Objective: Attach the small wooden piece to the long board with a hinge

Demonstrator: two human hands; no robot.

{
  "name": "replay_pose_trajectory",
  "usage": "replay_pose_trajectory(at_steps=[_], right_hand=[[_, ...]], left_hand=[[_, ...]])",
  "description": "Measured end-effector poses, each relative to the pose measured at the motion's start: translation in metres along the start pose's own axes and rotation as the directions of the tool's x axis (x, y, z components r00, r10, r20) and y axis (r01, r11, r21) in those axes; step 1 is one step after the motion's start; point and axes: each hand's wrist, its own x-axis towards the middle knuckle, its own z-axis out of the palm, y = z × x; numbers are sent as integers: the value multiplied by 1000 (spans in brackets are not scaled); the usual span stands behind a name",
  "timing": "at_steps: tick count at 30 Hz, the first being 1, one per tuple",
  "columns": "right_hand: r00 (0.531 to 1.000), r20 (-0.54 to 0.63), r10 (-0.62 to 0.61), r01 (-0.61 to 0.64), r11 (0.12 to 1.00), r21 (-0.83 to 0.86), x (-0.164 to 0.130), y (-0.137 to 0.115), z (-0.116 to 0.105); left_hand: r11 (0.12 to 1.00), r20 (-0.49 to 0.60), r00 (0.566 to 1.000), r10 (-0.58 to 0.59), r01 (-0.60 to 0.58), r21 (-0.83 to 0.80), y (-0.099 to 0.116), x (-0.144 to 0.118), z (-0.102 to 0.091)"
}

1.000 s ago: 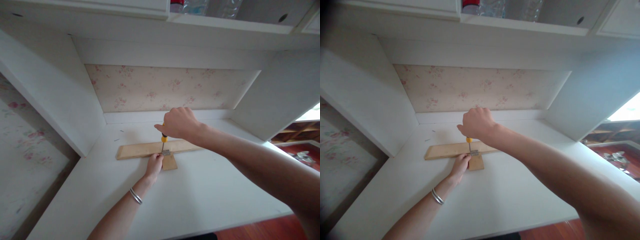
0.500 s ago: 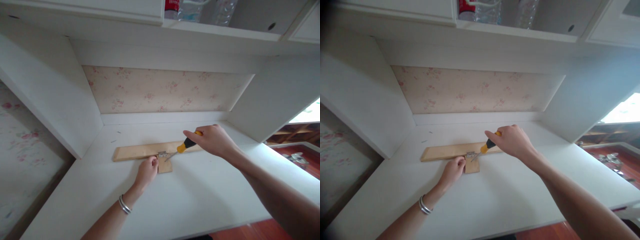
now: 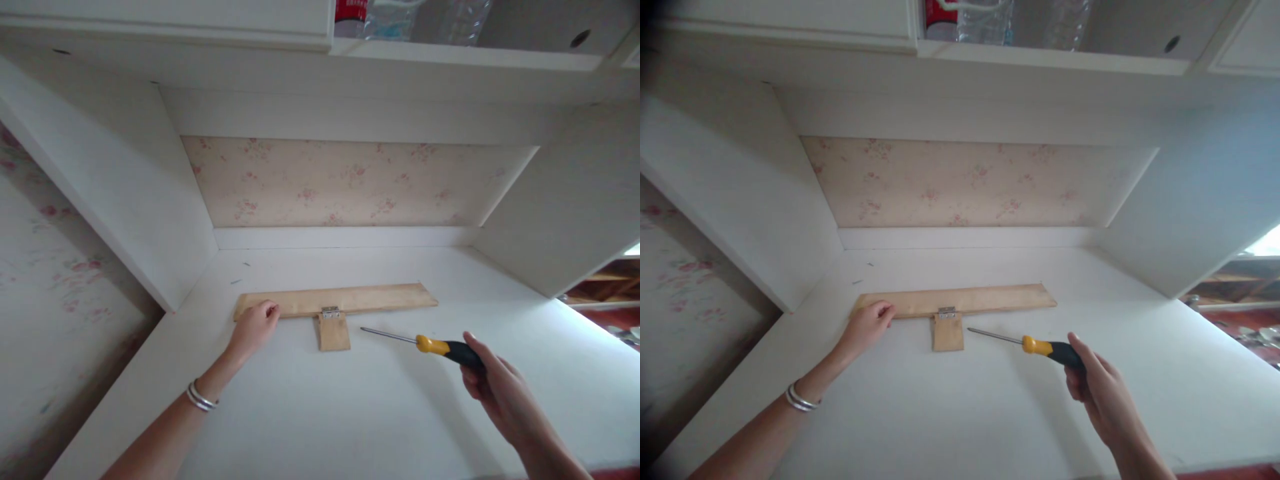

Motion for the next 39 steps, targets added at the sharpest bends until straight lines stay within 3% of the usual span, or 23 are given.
replay_pose_trajectory(at_steps=[4,10,15,24,34,39], right_hand=[[997,-13,74,-73,996,45,1,27,-4],[995,12,98,-98,995,22,7,39,4],[995,-1,97,-97,994,55,4,41,13],[993,-12,116,-112,975,193,-9,36,21],[988,124,93,-105,990,97,-18,43,37],[987,136,85,-95,993,68,-18,45,40]], left_hand=[[960,-31,994,-101,106,258,-37,21,-29],[815,-1,969,-246,208,541,-75,51,-53],[755,36,979,-199,130,643,-98,76,-55],[758,209,966,-155,-20,652,-123,96,-53],[801,198,970,-140,-6,599,-126,91,-48],[840,181,966,-186,60,540,-130,101,-49]])
